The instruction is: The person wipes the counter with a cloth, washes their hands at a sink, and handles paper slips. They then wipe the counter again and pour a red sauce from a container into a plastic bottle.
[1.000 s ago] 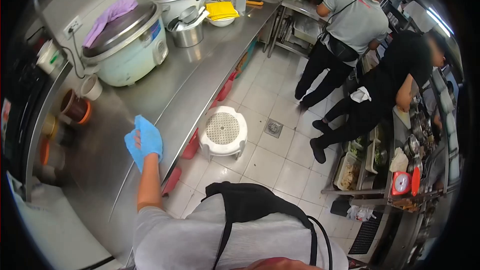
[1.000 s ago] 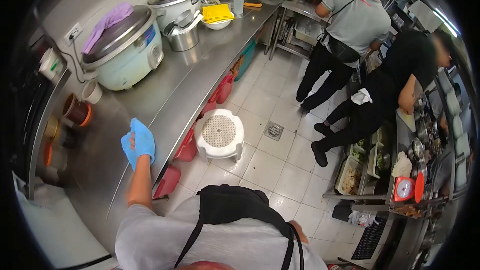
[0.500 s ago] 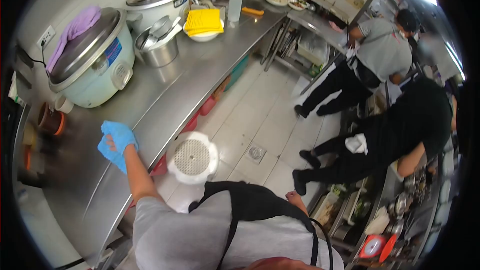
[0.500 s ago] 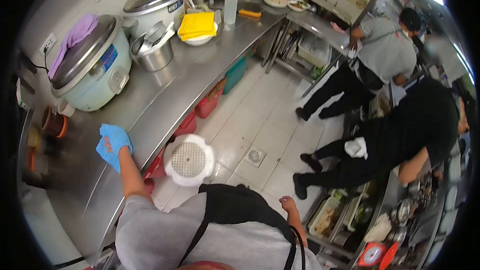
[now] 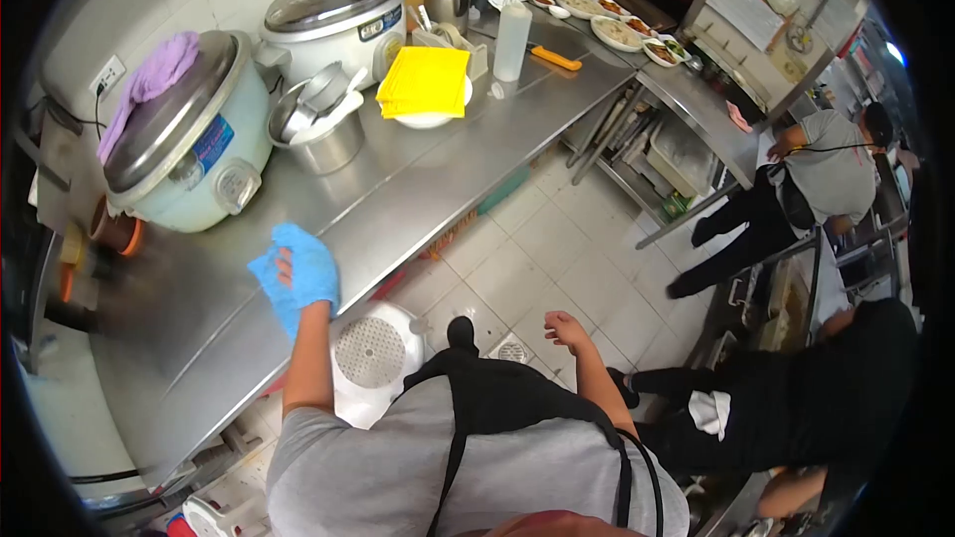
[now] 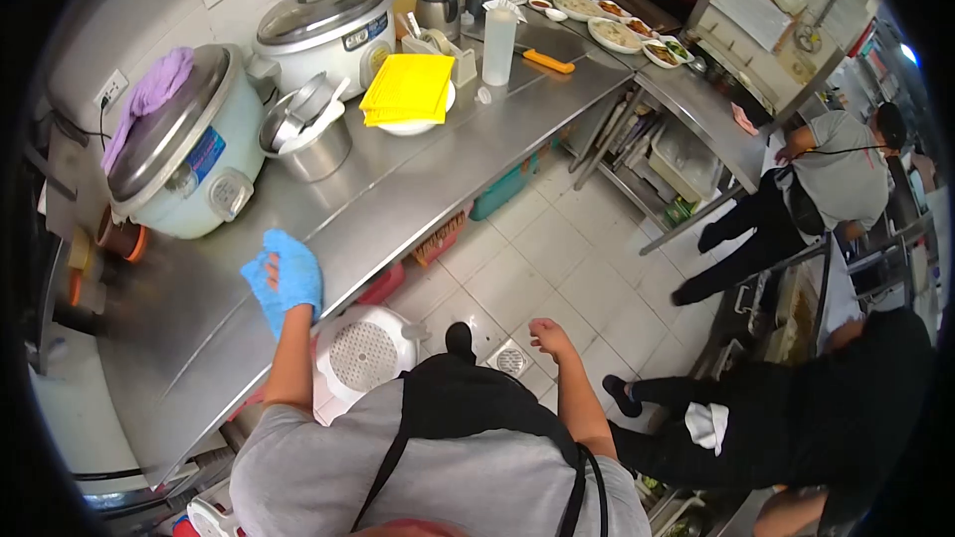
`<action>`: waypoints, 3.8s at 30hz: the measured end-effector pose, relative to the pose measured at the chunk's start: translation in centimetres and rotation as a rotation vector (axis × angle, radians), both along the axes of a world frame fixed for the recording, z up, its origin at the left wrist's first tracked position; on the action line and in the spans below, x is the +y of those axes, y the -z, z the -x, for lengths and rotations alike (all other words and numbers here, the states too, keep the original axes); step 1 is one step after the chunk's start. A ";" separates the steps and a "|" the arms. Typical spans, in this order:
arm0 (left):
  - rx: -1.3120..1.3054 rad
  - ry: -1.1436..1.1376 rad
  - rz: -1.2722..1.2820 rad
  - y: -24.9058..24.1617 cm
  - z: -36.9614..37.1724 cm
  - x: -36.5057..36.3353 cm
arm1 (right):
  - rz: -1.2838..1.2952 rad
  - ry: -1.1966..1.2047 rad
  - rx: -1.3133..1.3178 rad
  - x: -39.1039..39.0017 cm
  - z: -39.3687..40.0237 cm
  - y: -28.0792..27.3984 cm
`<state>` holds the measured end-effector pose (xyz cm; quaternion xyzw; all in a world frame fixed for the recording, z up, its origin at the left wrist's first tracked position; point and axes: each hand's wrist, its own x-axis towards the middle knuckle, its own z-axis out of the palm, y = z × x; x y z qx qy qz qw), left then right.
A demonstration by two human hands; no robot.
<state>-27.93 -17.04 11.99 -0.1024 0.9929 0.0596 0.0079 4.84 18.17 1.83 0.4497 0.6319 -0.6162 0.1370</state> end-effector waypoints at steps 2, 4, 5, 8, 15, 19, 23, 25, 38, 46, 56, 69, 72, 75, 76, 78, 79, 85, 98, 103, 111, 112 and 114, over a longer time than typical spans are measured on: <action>0.035 0.113 -0.015 0.3 1.3 4.0 | 0.074 -0.055 0.038 1.6 4.9 -1.9; -0.003 0.250 -0.081 -0.2 1.9 7.6 | 0.127 -0.076 0.098 3.7 8.9 -4.0; -0.048 0.325 -0.141 -1.3 2.0 9.2 | 0.150 -0.093 0.127 5.1 11.0 -5.2; -0.141 0.279 -0.826 -3.5 5.1 12.7 | 0.247 -0.100 0.290 9.4 18.4 -9.1; -0.115 0.225 -2.094 1.8 16.1 19.9 | 0.219 -0.113 0.414 11.6 39.8 -17.4; -0.536 0.022 -2.634 -6.7 13.7 25.3 | 0.453 -0.413 0.379 11.6 50.1 -13.2; -0.217 -0.011 -2.520 -13.1 12.4 29.4 | 0.582 -0.421 0.505 10.9 51.0 -16.0; -0.019 -0.108 -2.413 -12.6 13.0 30.5 | 0.605 -0.463 0.491 11.2 51.0 -16.0; 0.261 -0.335 -2.242 -10.8 9.6 27.8 | 0.767 -0.428 0.434 7.9 44.6 -15.7; 0.528 -0.597 -1.638 -5.7 4.7 17.3 | 0.761 -0.501 0.232 0.4 39.2 -16.8; 0.541 -0.677 -1.776 -6.9 0.3 -0.5 | 0.813 -0.455 0.229 -17.1 33.8 -16.8; 0.771 -0.688 -2.160 -9.4 -2.0 -17.2 | 0.798 -0.891 0.198 -36.5 37.2 -17.1; 0.869 -0.685 -2.200 -9.4 -2.5 -19.5 | 0.773 -1.003 0.186 -40.2 38.9 -17.8; 0.918 -0.652 -2.229 -10.4 -2.8 -20.6 | 0.726 -1.094 0.145 -43.6 41.5 -17.7; 0.920 -0.638 -2.245 -11.2 -3.0 -20.9 | 0.700 -1.116 0.154 -44.6 42.5 -17.3; 0.932 -0.618 -2.266 -11.9 -2.9 -21.2 | 0.649 -1.156 0.177 -46.5 44.0 -17.5; 0.932 -0.612 -2.274 -11.9 -2.8 -21.3 | 0.594 -1.166 0.221 -47.5 44.9 -16.9; 0.780 -0.505 -2.392 -11.9 0.1 -23.0 | 0.328 -1.175 0.352 -51.7 47.4 -19.2; 0.755 -0.471 -2.384 -12.0 3.9 -24.8 | -0.075 -1.144 0.552 -55.0 51.2 -17.4; 1.012 -0.738 -1.438 -4.7 -1.0 -26.0 | 0.596 -1.391 0.195 -45.3 48.3 -19.6; 0.095 -0.851 -0.042 -0.8 -1.4 -20.8 | 0.854 -1.419 0.084 -29.7 42.4 -15.5; 0.008 -0.810 0.069 -1.4 -0.6 -19.6 | 0.850 -1.399 0.084 -27.7 41.9 -15.3; 0.037 -0.698 0.051 1.4 0.4 -19.5 | 0.780 -1.358 0.146 -23.5 41.0 -15.6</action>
